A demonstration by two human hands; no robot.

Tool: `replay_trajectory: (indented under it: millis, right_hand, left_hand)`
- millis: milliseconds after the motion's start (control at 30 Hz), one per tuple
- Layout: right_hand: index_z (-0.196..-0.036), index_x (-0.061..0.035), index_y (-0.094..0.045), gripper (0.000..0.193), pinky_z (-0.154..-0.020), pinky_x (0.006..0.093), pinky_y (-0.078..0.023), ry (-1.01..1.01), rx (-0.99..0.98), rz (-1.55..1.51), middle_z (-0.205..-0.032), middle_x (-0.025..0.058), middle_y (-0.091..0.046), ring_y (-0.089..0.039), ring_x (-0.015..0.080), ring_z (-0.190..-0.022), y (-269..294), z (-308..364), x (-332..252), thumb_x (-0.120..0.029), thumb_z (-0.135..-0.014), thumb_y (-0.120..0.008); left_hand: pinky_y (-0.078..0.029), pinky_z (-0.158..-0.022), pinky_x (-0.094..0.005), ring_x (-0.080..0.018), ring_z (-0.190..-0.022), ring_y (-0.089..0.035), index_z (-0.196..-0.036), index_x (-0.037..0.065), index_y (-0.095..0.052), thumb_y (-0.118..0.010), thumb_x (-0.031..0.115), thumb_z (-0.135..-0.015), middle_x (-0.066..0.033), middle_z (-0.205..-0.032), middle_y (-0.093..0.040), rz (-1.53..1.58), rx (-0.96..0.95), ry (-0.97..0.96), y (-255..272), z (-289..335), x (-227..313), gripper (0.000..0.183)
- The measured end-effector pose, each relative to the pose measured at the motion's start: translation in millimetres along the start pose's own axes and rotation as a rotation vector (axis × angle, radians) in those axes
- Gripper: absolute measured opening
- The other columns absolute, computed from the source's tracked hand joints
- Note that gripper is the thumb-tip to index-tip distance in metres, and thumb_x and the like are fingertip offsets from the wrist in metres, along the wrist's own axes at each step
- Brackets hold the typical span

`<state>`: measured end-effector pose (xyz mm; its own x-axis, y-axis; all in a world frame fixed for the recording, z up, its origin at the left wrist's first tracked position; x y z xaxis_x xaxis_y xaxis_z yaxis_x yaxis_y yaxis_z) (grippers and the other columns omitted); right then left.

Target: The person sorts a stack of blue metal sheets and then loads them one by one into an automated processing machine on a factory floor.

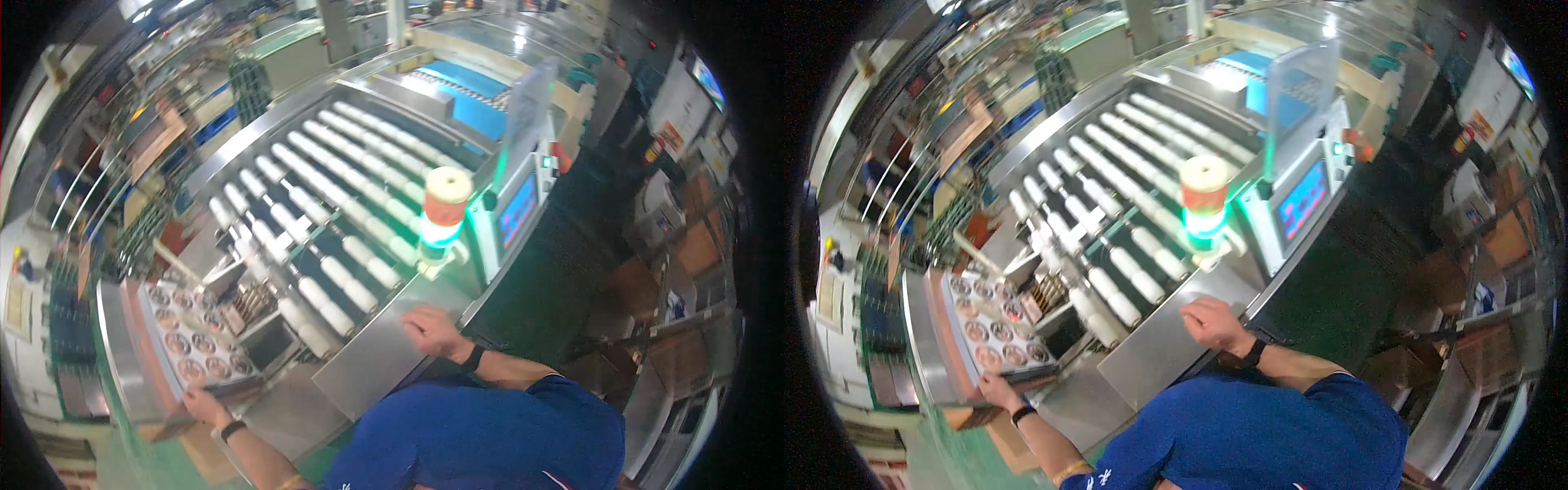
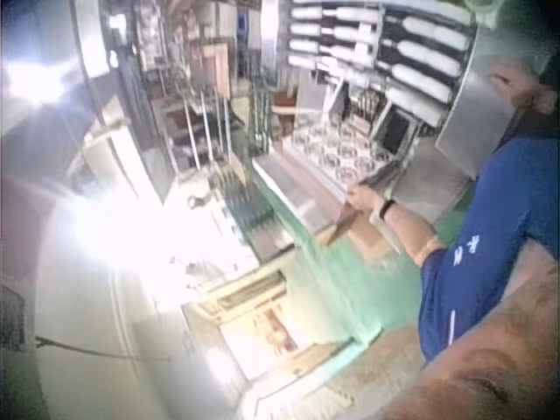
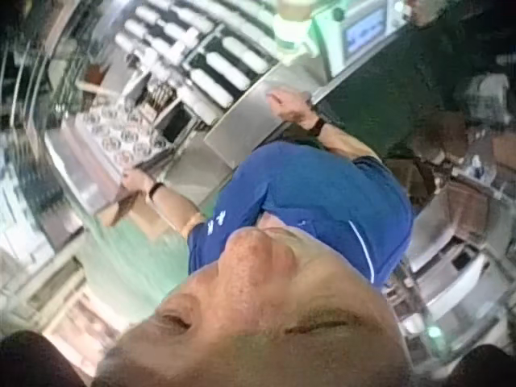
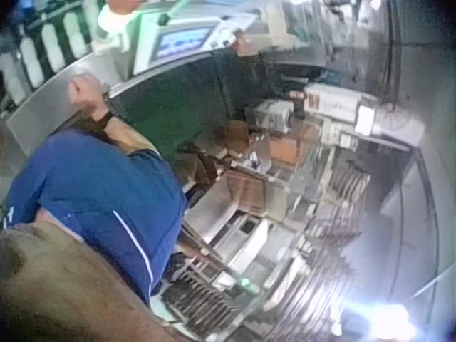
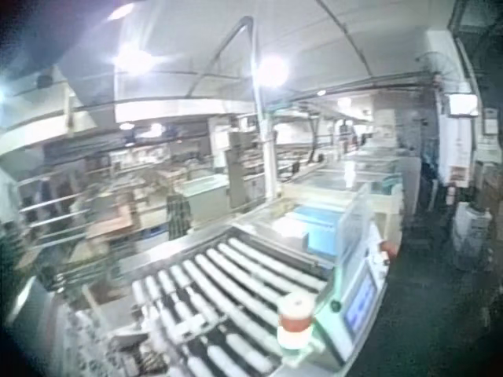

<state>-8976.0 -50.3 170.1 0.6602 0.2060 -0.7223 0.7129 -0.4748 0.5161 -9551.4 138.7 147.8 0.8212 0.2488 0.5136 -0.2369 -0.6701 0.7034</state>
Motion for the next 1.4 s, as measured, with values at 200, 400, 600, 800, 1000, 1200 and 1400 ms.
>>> replay_trajectory:
  millis: [200,400,600,800,1000,1200,1400]
  right_hand:
    - [-0.090,-0.0017,-0.068,0.014,-0.071,0.0419,-0.052,-0.008,-0.033,-0.053,-0.081,0.0144,-0.066,-0.063,0.0332,-0.076,8,0,-2,-0.009,-0.082,-0.059]
    - [-0.092,-0.0020,-0.067,0.014,-0.073,0.0421,-0.051,-0.039,-0.093,-0.076,-0.083,0.0146,-0.067,-0.063,0.0335,-0.080,2,2,1,-0.009,-0.082,-0.059]
    - [-0.091,-0.0043,-0.069,0.012,-0.069,0.0398,-0.053,-0.034,-0.047,-0.033,-0.083,0.0151,-0.067,-0.065,0.0325,-0.076,-4,0,5,-0.007,-0.084,-0.060]
    - [-0.090,0.0011,-0.067,0.012,-0.069,0.0382,-0.052,-0.055,-0.096,-0.071,-0.081,0.0156,-0.067,-0.065,0.0323,-0.074,-2,-6,-6,-0.005,-0.085,-0.059]
    - [-0.092,0.0016,-0.067,0.011,-0.069,0.0369,-0.052,-0.047,-0.122,-0.050,-0.081,0.0155,-0.067,-0.065,0.0313,-0.074,-5,-5,-9,-0.003,-0.085,-0.059]
    - [-0.091,0.0019,-0.066,0.011,-0.068,0.0366,-0.052,-0.048,-0.113,-0.058,-0.081,0.0163,-0.067,-0.065,0.0315,-0.074,-9,-3,-7,-0.003,-0.085,-0.059]
    - [-0.092,0.0019,-0.066,0.010,-0.069,0.0362,-0.052,-0.062,-0.123,-0.033,-0.082,0.0160,-0.067,-0.065,0.0306,-0.074,-9,0,-2,-0.003,-0.086,-0.059]
  left_hand:
    - [-0.043,-0.081,-0.0532,-0.0487,-0.093,-0.057,-0.102,-0.007,-0.060,-0.044,0.028,-0.097,-0.0298,-0.102,-0.063,-0.034,0.013,0.023,-15,-1,1,0.039]
    - [-0.044,-0.083,-0.0518,-0.0483,-0.096,-0.057,-0.103,-0.007,-0.060,-0.045,0.025,-0.097,-0.0292,-0.104,-0.063,-0.058,-0.022,0.071,-5,5,19,0.037]
    - [-0.046,-0.074,-0.0506,-0.0408,-0.081,-0.062,-0.089,-0.005,-0.062,-0.051,0.023,-0.093,-0.0261,-0.089,-0.066,0.074,0.003,0.074,-17,1,-15,0.030]
    - [-0.045,-0.074,-0.0529,-0.0473,-0.082,-0.060,-0.089,-0.004,-0.059,-0.052,0.021,-0.091,-0.0265,-0.085,-0.064,0.071,0.092,0.042,-5,12,25,0.027]
    - [-0.045,-0.074,-0.0521,-0.0474,-0.082,-0.060,-0.089,-0.004,-0.060,-0.052,0.021,-0.092,-0.0270,-0.087,-0.064,0.094,0.104,0.064,-1,13,22,0.026]
    - [-0.045,-0.071,-0.0498,-0.0456,-0.079,-0.060,-0.089,-0.005,-0.060,-0.053,0.021,-0.092,-0.0270,-0.083,-0.063,0.215,0.026,0.115,-4,19,37,0.028]
    - [-0.045,-0.072,-0.0493,-0.0456,-0.079,-0.060,-0.089,-0.006,-0.061,-0.056,0.026,-0.093,-0.0276,-0.084,-0.064,0.291,-0.043,0.188,-6,23,46,0.033]
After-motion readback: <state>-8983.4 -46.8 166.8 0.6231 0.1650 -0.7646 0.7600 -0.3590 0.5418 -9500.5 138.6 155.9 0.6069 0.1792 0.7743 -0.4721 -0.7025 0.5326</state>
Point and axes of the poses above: each hand's wrist, its own z-axis away from the middle knuckle, its own y-axis out of the back of the hand, x = y × z, the point moved 5 cm from there along -z, towards the middle knuckle
